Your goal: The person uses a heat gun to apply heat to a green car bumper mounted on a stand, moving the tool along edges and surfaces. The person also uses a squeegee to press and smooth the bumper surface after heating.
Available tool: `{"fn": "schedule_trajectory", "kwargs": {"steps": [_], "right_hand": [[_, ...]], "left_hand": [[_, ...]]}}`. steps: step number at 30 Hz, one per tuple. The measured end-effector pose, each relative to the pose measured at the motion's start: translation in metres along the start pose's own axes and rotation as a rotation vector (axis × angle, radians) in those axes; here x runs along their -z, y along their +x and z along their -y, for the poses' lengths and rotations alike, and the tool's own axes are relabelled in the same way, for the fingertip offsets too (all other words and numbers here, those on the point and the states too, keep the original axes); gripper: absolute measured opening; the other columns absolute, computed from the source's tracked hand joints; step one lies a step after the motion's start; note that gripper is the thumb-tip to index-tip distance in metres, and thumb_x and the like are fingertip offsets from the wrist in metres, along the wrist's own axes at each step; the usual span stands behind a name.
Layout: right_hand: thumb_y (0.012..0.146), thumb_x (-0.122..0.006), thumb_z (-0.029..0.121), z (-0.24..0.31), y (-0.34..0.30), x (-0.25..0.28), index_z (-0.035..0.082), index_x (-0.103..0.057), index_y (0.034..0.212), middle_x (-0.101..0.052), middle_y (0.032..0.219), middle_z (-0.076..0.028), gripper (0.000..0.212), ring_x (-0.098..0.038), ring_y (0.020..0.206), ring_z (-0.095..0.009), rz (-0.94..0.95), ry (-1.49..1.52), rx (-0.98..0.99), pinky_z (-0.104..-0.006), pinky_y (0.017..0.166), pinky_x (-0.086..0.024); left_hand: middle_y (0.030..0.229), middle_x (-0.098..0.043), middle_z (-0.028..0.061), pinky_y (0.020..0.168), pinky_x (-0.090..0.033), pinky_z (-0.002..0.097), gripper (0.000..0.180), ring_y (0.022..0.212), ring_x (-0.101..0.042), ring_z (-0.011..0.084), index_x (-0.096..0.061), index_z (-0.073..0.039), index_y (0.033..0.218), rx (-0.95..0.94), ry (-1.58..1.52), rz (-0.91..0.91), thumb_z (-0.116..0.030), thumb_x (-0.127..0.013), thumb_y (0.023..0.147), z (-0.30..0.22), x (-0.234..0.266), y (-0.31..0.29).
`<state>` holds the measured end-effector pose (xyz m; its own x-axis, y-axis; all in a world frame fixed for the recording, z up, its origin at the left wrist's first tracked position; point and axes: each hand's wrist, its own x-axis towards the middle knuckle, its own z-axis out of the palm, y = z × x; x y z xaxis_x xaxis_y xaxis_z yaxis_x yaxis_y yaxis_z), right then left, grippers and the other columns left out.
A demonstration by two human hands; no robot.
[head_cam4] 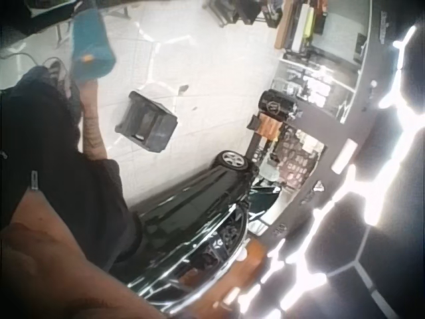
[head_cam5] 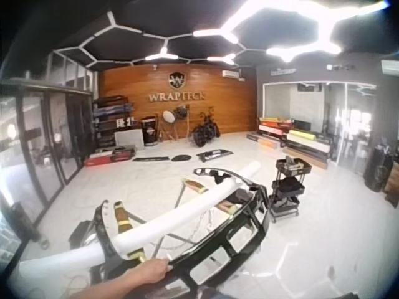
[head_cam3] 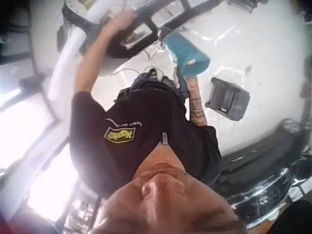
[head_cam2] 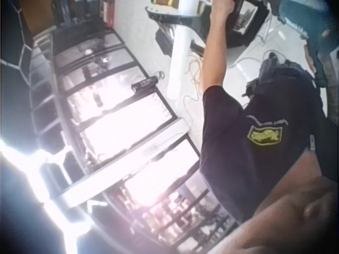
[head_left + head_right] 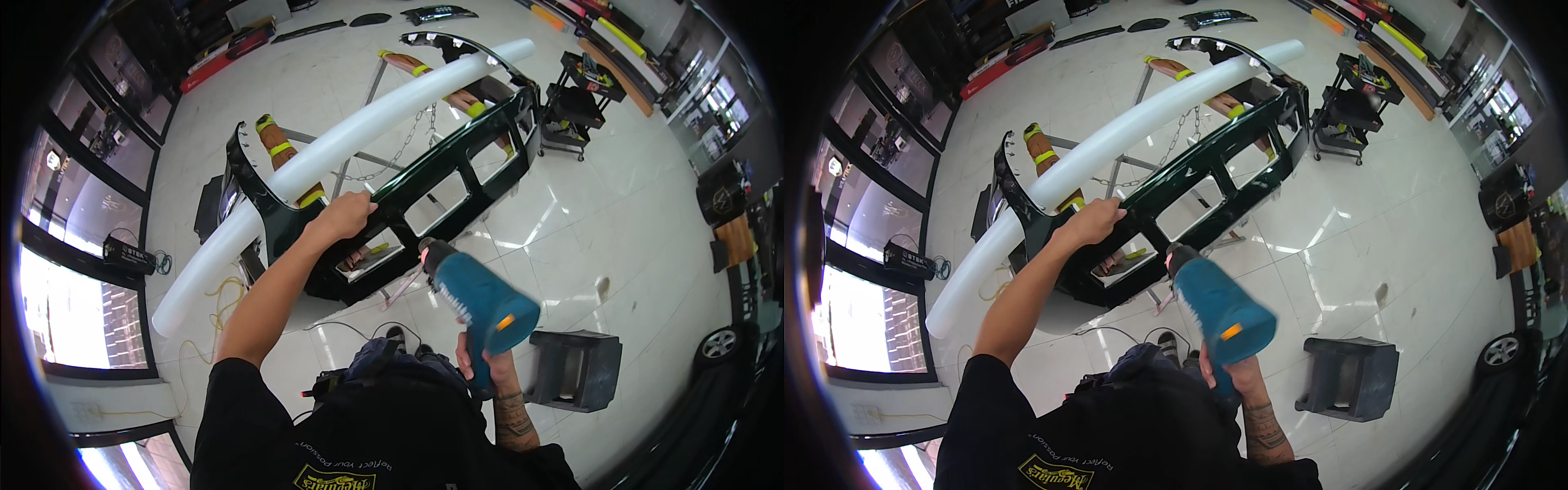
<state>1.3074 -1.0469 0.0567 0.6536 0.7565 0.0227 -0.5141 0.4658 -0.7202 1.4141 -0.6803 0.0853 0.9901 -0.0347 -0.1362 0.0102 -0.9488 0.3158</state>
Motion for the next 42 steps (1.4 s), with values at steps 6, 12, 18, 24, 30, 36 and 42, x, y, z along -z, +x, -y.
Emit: {"fn": "schedule_trajectory", "kwargs": {"steps": [6,12,18,24,30,36,42], "right_hand": [[0.081,-0.074,0.024,0.013,0.016,-0.023,-0.002,-0.054,0.124,-0.066,0.087,-0.010,0.055,-0.063,0.064,-0.014,0.000,-0.589,-0.314,-0.0281,0.057,-0.051],[0.077,-0.072,0.018,0.004,0.033,-0.041,-0.003,-0.050,0.130,-0.067,0.084,-0.016,0.061,-0.065,0.067,-0.021,0.098,-0.891,-0.306,-0.0316,0.069,-0.052],[0.080,-0.074,0.029,0.009,0.028,-0.047,-0.004,-0.054,0.126,-0.068,0.090,-0.015,0.060,-0.068,0.077,-0.021,-0.023,-1.060,-0.388,-0.0322,0.075,-0.052],[0.081,-0.074,0.028,0.015,0.036,-0.058,-0.003,-0.053,0.127,-0.068,0.097,-0.018,0.060,-0.069,0.084,-0.026,0.015,-1.039,-0.368,-0.0351,0.082,-0.051],[0.078,-0.074,0.023,0.020,0.035,-0.056,-0.003,-0.054,0.126,-0.068,0.096,-0.018,0.058,-0.070,0.086,-0.029,0.022,-1.073,-0.424,-0.0351,0.081,-0.051],[0.078,-0.072,0.018,0.026,0.030,-0.045,-0.003,-0.054,0.124,-0.068,0.095,-0.018,0.053,-0.070,0.085,-0.030,0.044,-1.087,-0.472,-0.0343,0.080,-0.051],[0.079,-0.070,0.022,0.041,0.034,-0.021,-0.002,-0.053,0.125,-0.067,0.091,-0.017,0.055,-0.068,0.079,-0.030,0.133,-1.039,-0.407,-0.0344,0.075,-0.051]], "left_hand": [[0.079,-0.063,0.0293,0.074,-0.047,0.0539,0.037,0.081,-0.062,0.0473,-0.057,0.008,0.090,-0.049,-0.074,-0.122,-0.025,-0.048,0.101,-0.003,0.005,0.001],[0.078,-0.063,0.0289,0.074,-0.049,0.0526,0.038,0.081,-0.063,0.0461,-0.056,0.009,0.091,-0.079,-0.122,-0.167,-0.027,-0.051,0.100,-0.005,0.010,-0.006],[0.081,-0.064,0.0285,0.077,-0.051,0.0510,0.038,0.084,-0.064,0.0455,-0.055,0.009,0.098,-0.027,-0.157,-0.125,-0.029,-0.053,0.098,-0.007,0.006,-0.004],[0.089,-0.065,0.0259,0.078,-0.051,0.0498,0.039,0.088,-0.064,0.0440,-0.051,0.008,0.108,0.006,-0.132,-0.123,-0.029,-0.055,0.097,-0.009,0.002,-0.011],[0.097,-0.063,0.0206,0.081,-0.051,0.0442,0.026,0.092,-0.060,0.0377,-0.055,0.003,0.111,-0.120,-0.199,-0.571,-0.011,-0.061,0.090,-0.008,-0.016,-0.035],[0.100,-0.062,0.0187,0.077,-0.050,0.0438,0.023,0.090,-0.059,0.0369,-0.063,0.003,0.104,-0.048,-0.405,-0.816,0.007,-0.059,0.082,-0.034,-0.046,-0.109],[0.130,-0.053,0.0211,0.079,-0.055,0.0448,0.040,0.096,-0.063,0.0411,-0.053,0.002,0.125,0.098,-0.483,-0.619,0.002,-0.057,0.086,-0.058,-0.121,-0.114]]}}
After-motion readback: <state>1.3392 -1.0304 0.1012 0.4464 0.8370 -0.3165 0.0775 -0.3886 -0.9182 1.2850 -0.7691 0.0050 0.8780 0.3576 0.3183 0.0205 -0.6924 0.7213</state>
